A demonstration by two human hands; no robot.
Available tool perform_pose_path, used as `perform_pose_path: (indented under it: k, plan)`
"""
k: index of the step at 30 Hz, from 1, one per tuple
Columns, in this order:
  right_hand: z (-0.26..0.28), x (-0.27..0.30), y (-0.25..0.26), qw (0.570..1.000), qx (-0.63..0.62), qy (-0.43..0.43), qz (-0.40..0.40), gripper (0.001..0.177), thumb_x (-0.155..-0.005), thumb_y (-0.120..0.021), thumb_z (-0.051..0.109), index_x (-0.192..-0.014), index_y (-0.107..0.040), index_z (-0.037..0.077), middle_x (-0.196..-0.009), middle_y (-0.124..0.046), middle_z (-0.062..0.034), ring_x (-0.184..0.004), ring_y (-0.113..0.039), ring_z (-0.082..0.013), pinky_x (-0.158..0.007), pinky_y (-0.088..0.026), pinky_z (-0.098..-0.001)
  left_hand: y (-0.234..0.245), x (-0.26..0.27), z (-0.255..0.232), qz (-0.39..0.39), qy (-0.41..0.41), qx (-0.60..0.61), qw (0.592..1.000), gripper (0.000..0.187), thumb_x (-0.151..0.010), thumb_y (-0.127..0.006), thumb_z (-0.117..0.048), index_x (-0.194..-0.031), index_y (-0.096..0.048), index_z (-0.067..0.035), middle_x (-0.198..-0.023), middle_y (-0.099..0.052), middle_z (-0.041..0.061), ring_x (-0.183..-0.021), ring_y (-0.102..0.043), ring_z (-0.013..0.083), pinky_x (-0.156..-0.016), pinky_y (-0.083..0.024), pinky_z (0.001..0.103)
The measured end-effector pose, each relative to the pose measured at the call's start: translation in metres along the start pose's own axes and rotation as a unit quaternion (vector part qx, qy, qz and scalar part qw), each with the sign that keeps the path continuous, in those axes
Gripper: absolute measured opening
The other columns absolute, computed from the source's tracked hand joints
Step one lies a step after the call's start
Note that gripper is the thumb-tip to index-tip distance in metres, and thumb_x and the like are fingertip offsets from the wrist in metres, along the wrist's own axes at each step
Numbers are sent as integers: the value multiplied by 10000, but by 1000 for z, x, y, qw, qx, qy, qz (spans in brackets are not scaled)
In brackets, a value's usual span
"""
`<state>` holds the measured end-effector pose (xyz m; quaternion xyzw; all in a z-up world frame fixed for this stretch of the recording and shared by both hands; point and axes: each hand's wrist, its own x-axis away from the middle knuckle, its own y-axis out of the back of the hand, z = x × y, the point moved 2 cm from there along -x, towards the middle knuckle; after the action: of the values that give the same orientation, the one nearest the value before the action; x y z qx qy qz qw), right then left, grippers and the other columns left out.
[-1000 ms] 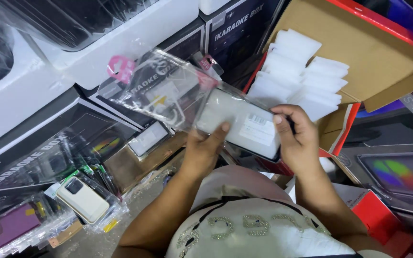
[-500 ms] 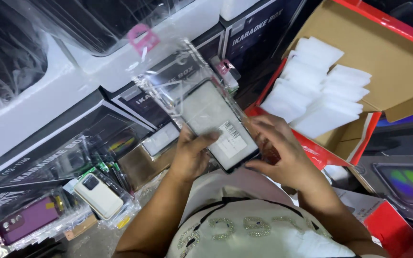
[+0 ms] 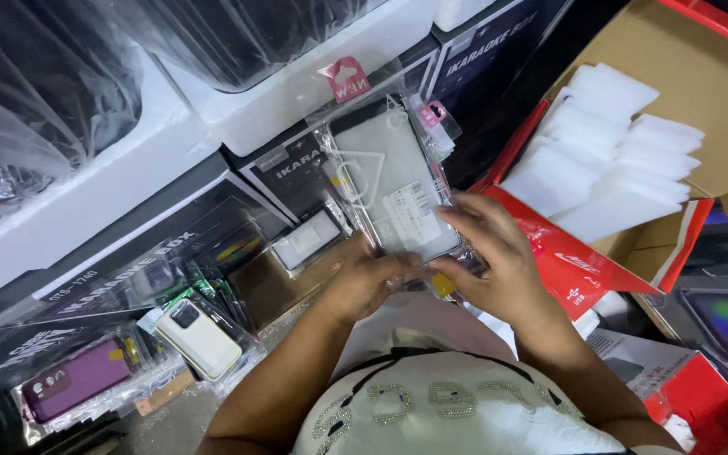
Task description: The person is inserting phone cases into protective plastic retail sleeves along with foam padding.
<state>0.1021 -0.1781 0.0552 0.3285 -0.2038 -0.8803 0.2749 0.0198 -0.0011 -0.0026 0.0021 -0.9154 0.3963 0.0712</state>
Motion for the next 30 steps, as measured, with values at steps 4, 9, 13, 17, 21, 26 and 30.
perform_pose_path:
  k: [4,9,13,17,21,26,30]
  plan:
    - [7,-4,-10,998,54,33,-25,664,-680,-920,130,-1289,-673,34,-1360,-613,-163,-1167,-646,-349,-993,-523,-401,1,5,-13,-18,13,-7,1000,528,-866,-619,91,-1381,-535,10,-1282,-657,167,-1170,-663,297,-1009,-580,488]
    - [13,-2,-21,987,105,81,-91,597,-704,-928,169,-1240,-695,47,-1250,-664,-136,-1124,-647,-341,-980,-494,-443,6,3,-13,-53,-94,-79,991,491,-1033,-652,-55,-1470,-446,35,-1364,-637,170,-1253,-622,262,-1070,-548,419]
    - [10,0,-16,995,69,-5,-66,583,-753,-928,195,-1275,-711,51,-1338,-656,-115,-1213,-647,-319,-1052,-519,-413,-3,8,-32,-71,-109,-115,985,625,-990,-650,-63,-1519,-321,-16,-1352,-614,152,-1232,-630,258,-1004,-584,436]
    - [16,-6,-3,995,-90,23,-21,673,-735,-910,348,-1275,-648,46,-1525,-431,-197,-1438,-445,-377,-1221,-373,-475,3,10,-42,-59,-84,-128,986,611,-997,-619,-47,-1519,-302,-28,-1359,-617,168,-1216,-658,303,-977,-625,473]
    - [17,-4,0,997,-47,63,19,520,-686,-885,354,-1085,-707,71,-1575,-416,-217,-1527,-345,-446,-1272,-274,-558,0,11,-48,-47,-95,-144,984,633,-992,-623,-22,-1534,-300,-66,-1381,-597,156,-1244,-634,292,-998,-617,478]
    - [24,-2,-7,997,-47,48,23,305,-768,-821,236,-1032,-733,109,-1603,-441,-190,-1564,-348,-456,-1307,-264,-577,1,12,-46,-69,-97,-131,984,577,-1000,-614,-29,-1493,-314,-49,-1358,-604,160,-1192,-659,293,-908,-652,478]
    - [34,-7,-12,997,17,81,-6,372,-695,-910,238,-978,-713,100,-1514,-460,-193,-1480,-358,-476,-1212,-321,-580,-4,12,-52,-68,-83,-95,990,575,-995,-625,-48,-1480,-316,-43,-1358,-590,154,-1184,-668,287,-858,-678,477]
